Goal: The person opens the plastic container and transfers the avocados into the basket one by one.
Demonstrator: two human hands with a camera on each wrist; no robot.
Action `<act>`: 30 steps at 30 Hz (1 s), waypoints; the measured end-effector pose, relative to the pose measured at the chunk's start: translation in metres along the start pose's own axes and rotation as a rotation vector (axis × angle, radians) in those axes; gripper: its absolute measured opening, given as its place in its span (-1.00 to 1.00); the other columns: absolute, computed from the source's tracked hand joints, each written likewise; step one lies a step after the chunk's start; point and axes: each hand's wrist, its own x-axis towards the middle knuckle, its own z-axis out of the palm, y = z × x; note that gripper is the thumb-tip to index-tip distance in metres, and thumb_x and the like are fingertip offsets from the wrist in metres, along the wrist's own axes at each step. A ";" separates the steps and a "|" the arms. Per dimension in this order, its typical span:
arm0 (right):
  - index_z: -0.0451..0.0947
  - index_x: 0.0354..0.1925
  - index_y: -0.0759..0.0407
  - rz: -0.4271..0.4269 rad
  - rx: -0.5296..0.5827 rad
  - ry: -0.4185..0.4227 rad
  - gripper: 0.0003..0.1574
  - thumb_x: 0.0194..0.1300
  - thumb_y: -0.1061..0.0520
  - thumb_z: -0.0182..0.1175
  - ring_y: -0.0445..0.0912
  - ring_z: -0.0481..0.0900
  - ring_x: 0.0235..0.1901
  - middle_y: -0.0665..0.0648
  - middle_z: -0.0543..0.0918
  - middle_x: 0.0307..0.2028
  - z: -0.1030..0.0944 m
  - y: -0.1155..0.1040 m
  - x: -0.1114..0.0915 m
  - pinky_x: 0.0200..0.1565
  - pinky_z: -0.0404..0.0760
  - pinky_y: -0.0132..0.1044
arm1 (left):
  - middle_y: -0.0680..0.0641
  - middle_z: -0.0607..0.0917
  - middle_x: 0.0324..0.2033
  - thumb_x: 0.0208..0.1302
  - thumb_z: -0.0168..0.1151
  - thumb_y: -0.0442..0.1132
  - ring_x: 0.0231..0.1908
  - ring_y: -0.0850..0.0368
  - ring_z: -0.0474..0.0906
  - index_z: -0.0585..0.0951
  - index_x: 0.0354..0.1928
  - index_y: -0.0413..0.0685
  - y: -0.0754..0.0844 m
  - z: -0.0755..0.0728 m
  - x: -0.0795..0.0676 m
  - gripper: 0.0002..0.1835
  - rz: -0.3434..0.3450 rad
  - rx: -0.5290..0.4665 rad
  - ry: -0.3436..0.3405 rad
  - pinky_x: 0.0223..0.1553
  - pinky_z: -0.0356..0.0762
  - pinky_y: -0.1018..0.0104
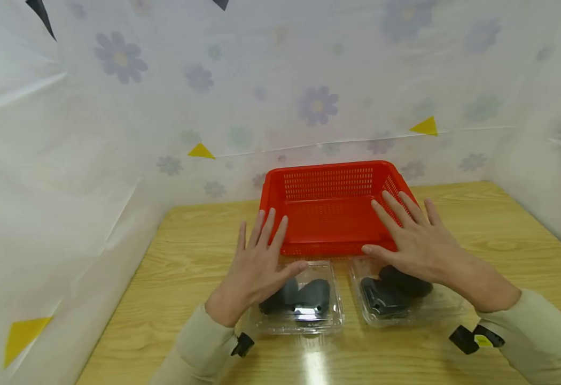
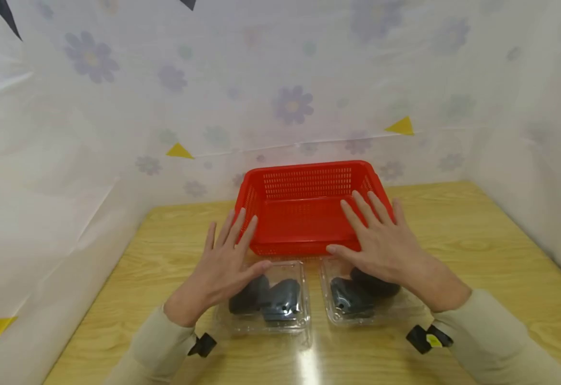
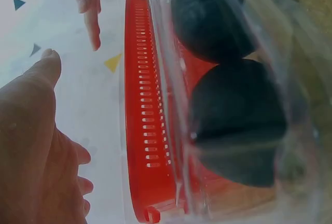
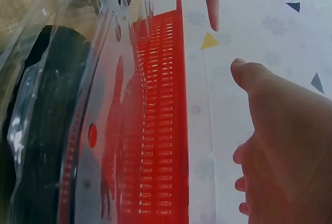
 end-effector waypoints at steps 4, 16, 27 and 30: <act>-0.27 0.60 0.02 -0.012 0.014 -0.004 0.23 0.31 -0.53 -0.03 0.28 -0.32 0.55 0.24 -0.28 0.59 0.001 -0.003 -0.002 0.43 -0.52 0.36 | -0.03 -0.33 0.58 0.28 -0.24 0.56 0.58 -0.05 -0.48 -0.20 0.59 0.14 0.001 0.002 -0.006 0.03 -0.007 0.003 0.006 0.51 -0.51 -0.25; -0.20 0.59 0.07 -0.009 0.016 0.001 0.21 0.31 -0.50 0.02 0.30 -0.26 0.54 0.27 -0.20 0.59 -0.007 0.000 -0.005 0.43 -0.44 0.39 | -0.02 -0.32 0.58 0.30 -0.24 0.54 0.58 -0.04 -0.45 -0.16 0.59 0.15 0.002 -0.001 -0.004 0.01 0.021 0.019 0.031 0.52 -0.46 -0.26; -0.28 0.60 -0.01 -0.001 0.126 -0.051 0.20 0.32 -0.48 0.02 0.30 -0.20 0.53 0.22 -0.21 0.59 -0.003 -0.007 -0.012 0.41 -0.35 0.44 | -0.05 -0.27 0.58 0.30 -0.20 0.53 0.58 -0.08 -0.41 -0.16 0.59 0.15 -0.005 0.002 -0.008 0.01 0.013 0.002 0.017 0.51 -0.50 -0.24; -0.26 0.60 -0.01 -0.002 0.158 -0.049 0.18 0.33 -0.47 0.01 0.29 -0.18 0.53 0.22 -0.19 0.59 0.000 -0.009 -0.015 0.42 -0.35 0.44 | -0.05 -0.25 0.59 0.29 -0.19 0.53 0.59 -0.07 -0.38 -0.15 0.59 0.15 -0.006 0.004 -0.010 0.01 0.016 -0.002 0.020 0.52 -0.48 -0.24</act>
